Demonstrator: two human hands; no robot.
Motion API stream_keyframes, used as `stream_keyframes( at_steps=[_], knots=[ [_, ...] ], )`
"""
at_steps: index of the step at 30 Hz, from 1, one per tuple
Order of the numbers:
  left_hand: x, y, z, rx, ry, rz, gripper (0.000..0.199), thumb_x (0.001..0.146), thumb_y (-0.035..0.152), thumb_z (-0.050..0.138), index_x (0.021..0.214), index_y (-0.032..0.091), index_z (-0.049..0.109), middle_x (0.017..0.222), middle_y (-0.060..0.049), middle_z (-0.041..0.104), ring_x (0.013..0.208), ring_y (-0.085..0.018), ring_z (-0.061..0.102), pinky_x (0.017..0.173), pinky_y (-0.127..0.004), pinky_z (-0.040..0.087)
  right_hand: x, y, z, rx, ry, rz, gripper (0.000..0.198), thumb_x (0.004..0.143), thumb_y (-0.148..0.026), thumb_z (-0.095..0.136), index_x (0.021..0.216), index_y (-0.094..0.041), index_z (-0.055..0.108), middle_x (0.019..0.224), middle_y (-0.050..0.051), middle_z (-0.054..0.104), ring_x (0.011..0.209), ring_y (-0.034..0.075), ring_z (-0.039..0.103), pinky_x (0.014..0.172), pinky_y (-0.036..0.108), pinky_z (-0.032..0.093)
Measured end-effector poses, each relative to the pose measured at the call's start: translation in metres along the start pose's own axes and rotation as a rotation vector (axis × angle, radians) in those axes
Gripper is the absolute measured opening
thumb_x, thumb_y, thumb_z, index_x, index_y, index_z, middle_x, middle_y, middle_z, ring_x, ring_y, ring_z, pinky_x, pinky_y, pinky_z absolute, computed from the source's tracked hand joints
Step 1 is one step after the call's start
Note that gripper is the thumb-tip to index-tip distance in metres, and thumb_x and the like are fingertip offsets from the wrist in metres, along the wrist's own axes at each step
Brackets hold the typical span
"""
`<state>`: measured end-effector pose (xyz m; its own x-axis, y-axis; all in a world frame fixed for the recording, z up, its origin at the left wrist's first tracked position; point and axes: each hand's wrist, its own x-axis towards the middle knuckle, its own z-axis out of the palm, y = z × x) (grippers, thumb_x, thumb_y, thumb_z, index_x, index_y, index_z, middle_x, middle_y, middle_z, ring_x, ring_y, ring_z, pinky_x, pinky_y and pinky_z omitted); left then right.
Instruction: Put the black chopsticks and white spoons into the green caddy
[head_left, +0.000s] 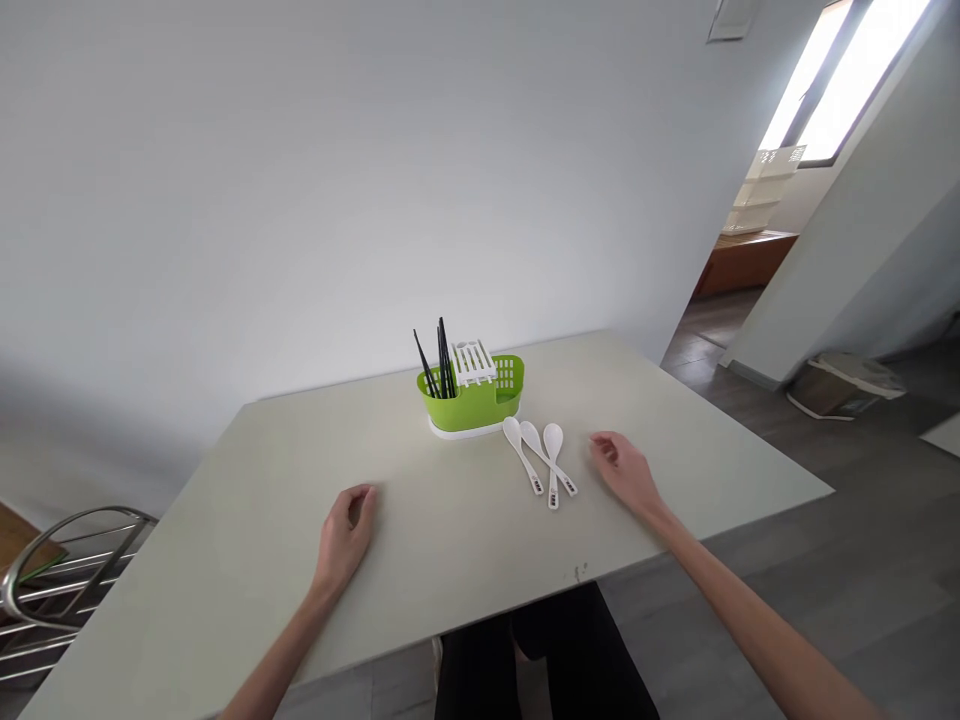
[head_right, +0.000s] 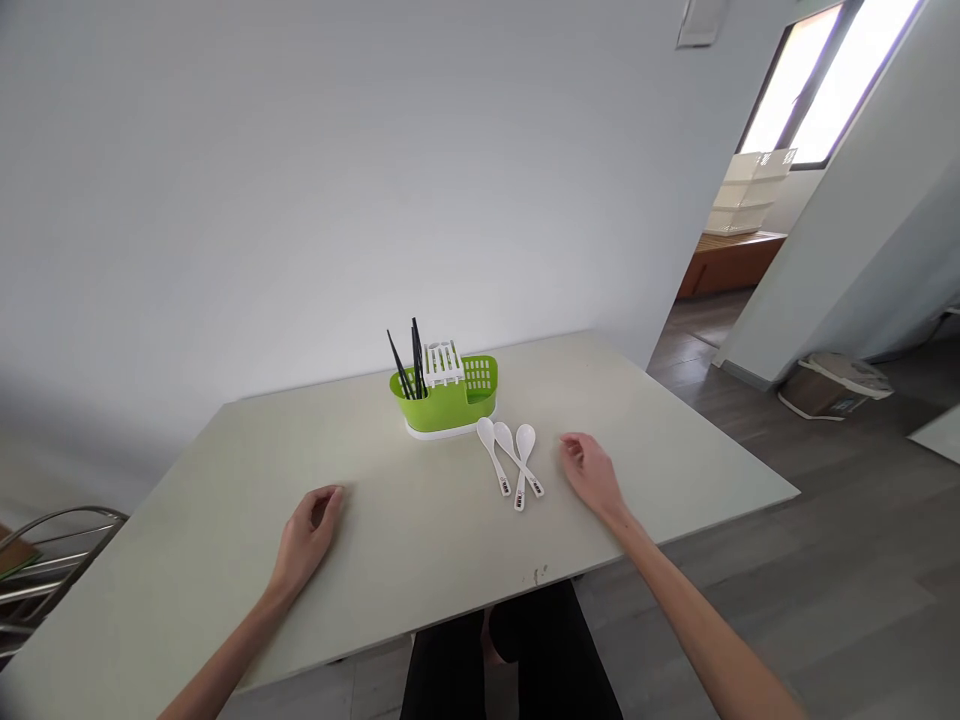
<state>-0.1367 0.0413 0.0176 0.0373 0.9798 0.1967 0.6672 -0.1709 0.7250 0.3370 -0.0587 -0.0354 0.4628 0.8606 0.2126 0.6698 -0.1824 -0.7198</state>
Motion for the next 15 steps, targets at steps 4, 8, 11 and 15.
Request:
stream_keyframes(
  at_steps=[4,8,11,15],
  knots=[
    [-0.020,-0.003,-0.009,0.007,-0.008,0.026,0.049,0.092,0.067,0.053,0.103,0.024,0.072,0.104,-0.007,0.079,0.094,-0.027,0.072,0.084,-0.038,0.055,0.019,-0.032,0.012,-0.104,-0.107,-0.060,0.039,0.098,-0.047,0.053,0.128,-0.025,0.064,0.140,0.011,0.060,0.131,0.024,0.056,0.106,0.034,0.046],
    [-0.028,-0.005,-0.010,-0.008,0.005,0.031,0.046,0.093,0.065,0.054,0.099,0.023,0.072,0.095,-0.005,0.078,0.084,-0.025,0.070,0.078,-0.035,0.053,0.044,-0.050,0.027,-0.232,-0.184,0.053,0.050,0.099,-0.042,0.055,0.142,-0.017,0.057,0.143,0.019,0.058,0.132,0.030,0.057,0.103,0.036,0.045],
    [-0.028,-0.007,-0.009,-0.020,0.018,0.044,0.045,0.093,0.063,0.054,0.096,0.022,0.072,0.092,-0.005,0.078,0.081,-0.024,0.069,0.076,-0.034,0.053,0.057,-0.053,0.032,-0.303,-0.251,0.137,0.041,0.100,-0.034,0.054,0.136,-0.016,0.062,0.128,0.016,0.070,0.122,0.027,0.065,0.093,0.030,0.047],
    [-0.029,-0.008,-0.008,-0.023,0.011,0.063,0.043,0.093,0.061,0.054,0.094,0.022,0.072,0.091,-0.005,0.078,0.081,-0.024,0.070,0.075,-0.034,0.052,0.063,-0.054,0.033,-0.354,-0.303,0.204,0.026,0.099,-0.029,0.055,0.118,-0.022,0.071,0.120,0.009,0.077,0.112,0.023,0.070,0.081,0.025,0.046]
  ],
)
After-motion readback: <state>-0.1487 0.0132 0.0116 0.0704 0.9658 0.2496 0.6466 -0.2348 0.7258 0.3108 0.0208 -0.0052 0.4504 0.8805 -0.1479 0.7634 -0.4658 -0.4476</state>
